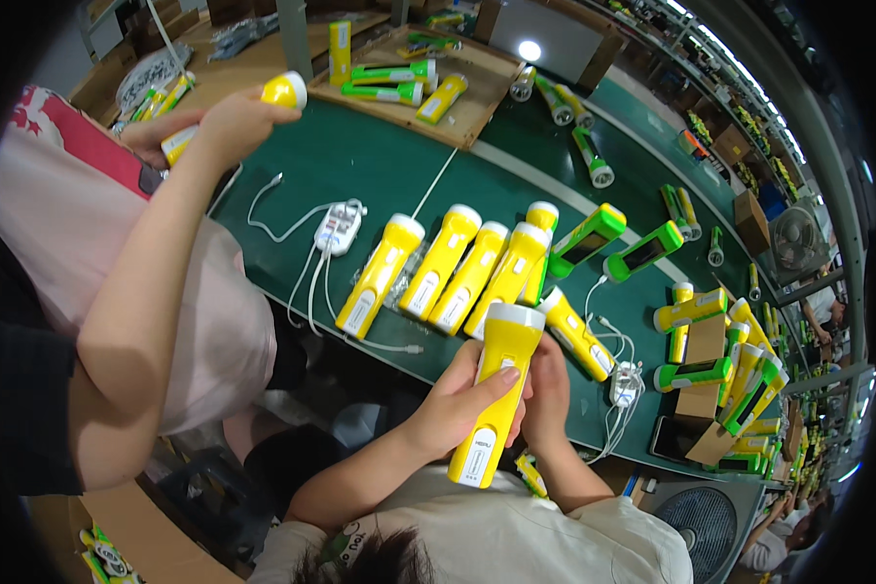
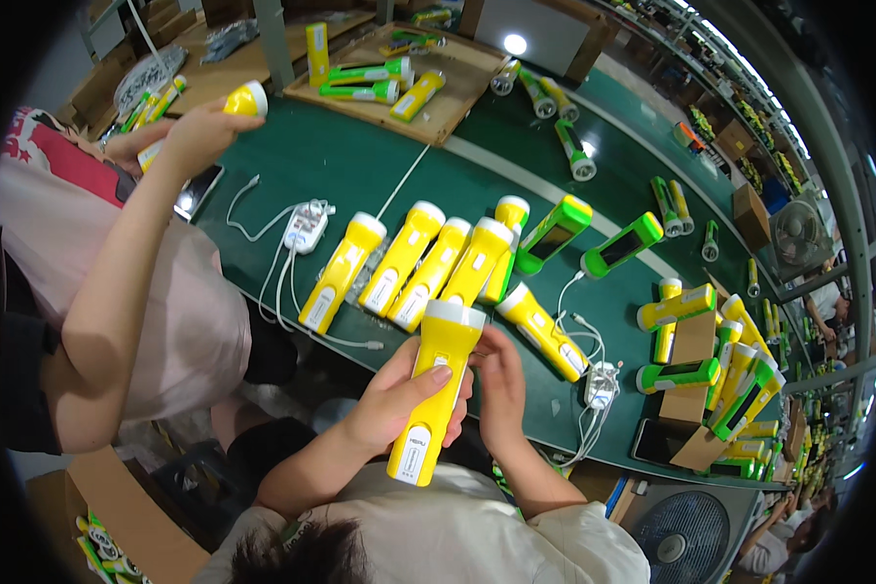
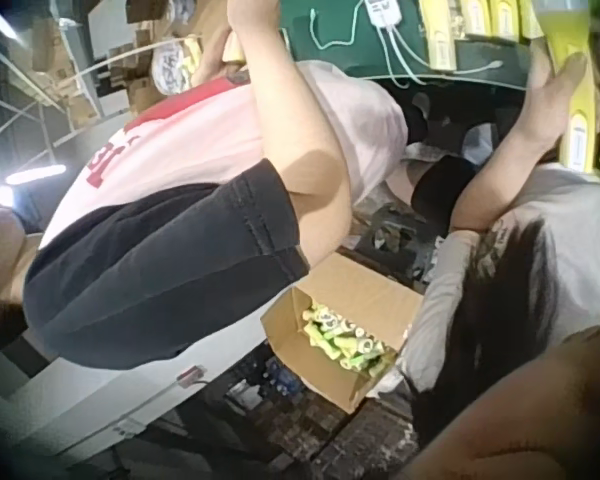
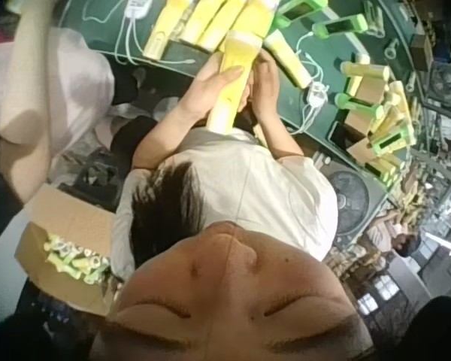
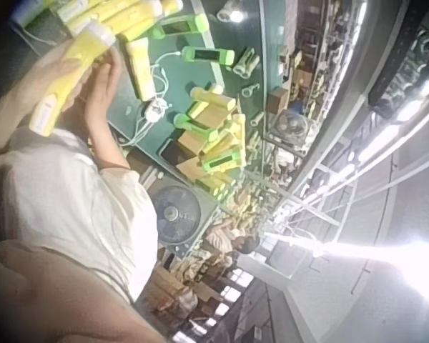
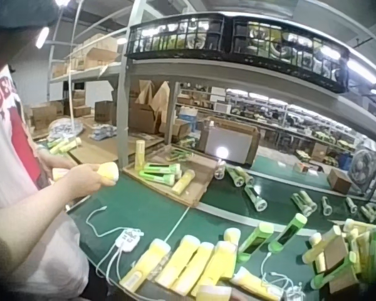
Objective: The person attaches wrist straps to flashlights using a metal tool, then assembles front lens caps onto the flashlights by hand.
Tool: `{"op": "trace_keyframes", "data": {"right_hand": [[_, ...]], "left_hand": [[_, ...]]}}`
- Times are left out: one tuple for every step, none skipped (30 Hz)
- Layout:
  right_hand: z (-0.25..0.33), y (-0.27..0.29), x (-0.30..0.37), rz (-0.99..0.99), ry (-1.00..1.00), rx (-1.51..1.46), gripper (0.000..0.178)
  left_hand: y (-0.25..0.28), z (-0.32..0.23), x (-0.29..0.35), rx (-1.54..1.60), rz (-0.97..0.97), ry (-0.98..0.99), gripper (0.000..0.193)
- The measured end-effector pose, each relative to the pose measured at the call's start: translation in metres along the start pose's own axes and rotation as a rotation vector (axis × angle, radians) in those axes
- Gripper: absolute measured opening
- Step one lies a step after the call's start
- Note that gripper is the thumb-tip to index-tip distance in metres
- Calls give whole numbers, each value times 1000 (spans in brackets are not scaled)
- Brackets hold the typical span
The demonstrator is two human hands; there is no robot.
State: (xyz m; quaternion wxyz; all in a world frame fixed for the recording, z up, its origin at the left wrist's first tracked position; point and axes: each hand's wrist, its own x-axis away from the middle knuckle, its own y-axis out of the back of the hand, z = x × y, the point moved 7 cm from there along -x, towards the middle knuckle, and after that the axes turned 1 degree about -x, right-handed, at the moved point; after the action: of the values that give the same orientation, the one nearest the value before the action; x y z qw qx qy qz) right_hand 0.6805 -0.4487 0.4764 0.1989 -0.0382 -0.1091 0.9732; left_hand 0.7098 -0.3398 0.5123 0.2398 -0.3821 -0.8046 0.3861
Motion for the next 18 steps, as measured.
{"op": "trace_keyframes", "data": {"right_hand": [[5, -10, 1, 35, -49, -241, 51], [2, -13, 3, 114, -114, -229, 65], [6, -13, 4, 108, -137, -227, 65], [9, -25, 5, 230, -241, -158, 65], [10, -34, 6, 354, -341, -90, 65], [7, -33, 7, 357, -431, -65, 67], [5, -39, 8, 353, -436, -62, 67], [13, -46, 1, 227, -248, -133, 65], [24, -48, -3, 102, -58, -201, 63], [29, -50, -6, 45, 5, -283, 58], [28, -49, -11, 54, 0, -279, 58], [33, -41, -16, -7, 93, -285, 56], [38, -35, -18, -66, 187, -292, 54], [40, -34, -17, -107, 228, -307, 57], [39, -39, -16, -95, 223, -303, 57], [43, -45, -13, -87, 276, -275, 59], [46, -51, -8, -78, 328, -247, 61], [46, -57, -4, -25, 355, -232, 62]], "left_hand": [[1, 3, 1, 15, -14, 13, 30], [0, 1, 3, -34, -10, -5, 32], [-1, 1, 5, -83, -5, -22, 35], [2, 1, 5, -164, 43, -20, 41], [5, 0, 4, -155, 37, -16, 41], [8, -4, 4, -247, -1, -45, 41], [11, -6, 4, -340, -33, -72, 42], [17, -8, 4, -448, -37, -165, 45], [22, -7, 7, -444, -40, -169, 45], [28, -16, 12, -659, -113, -261, 45], [32, -24, 18, -873, -188, -353, 46], [43, -24, 20, -804, -281, -243, 44], [42, -27, 22, -799, -289, -250, 44], [43, -28, 24, -728, -289, -230, 43], [44, -28, 25, -656, -289, -211, 43], [46, -26, 25, -597, -292, -309, 43], [48, -21, 23, -591, -302, -318, 43], [48, -22, 24, -565, -321, -395, 43]]}}
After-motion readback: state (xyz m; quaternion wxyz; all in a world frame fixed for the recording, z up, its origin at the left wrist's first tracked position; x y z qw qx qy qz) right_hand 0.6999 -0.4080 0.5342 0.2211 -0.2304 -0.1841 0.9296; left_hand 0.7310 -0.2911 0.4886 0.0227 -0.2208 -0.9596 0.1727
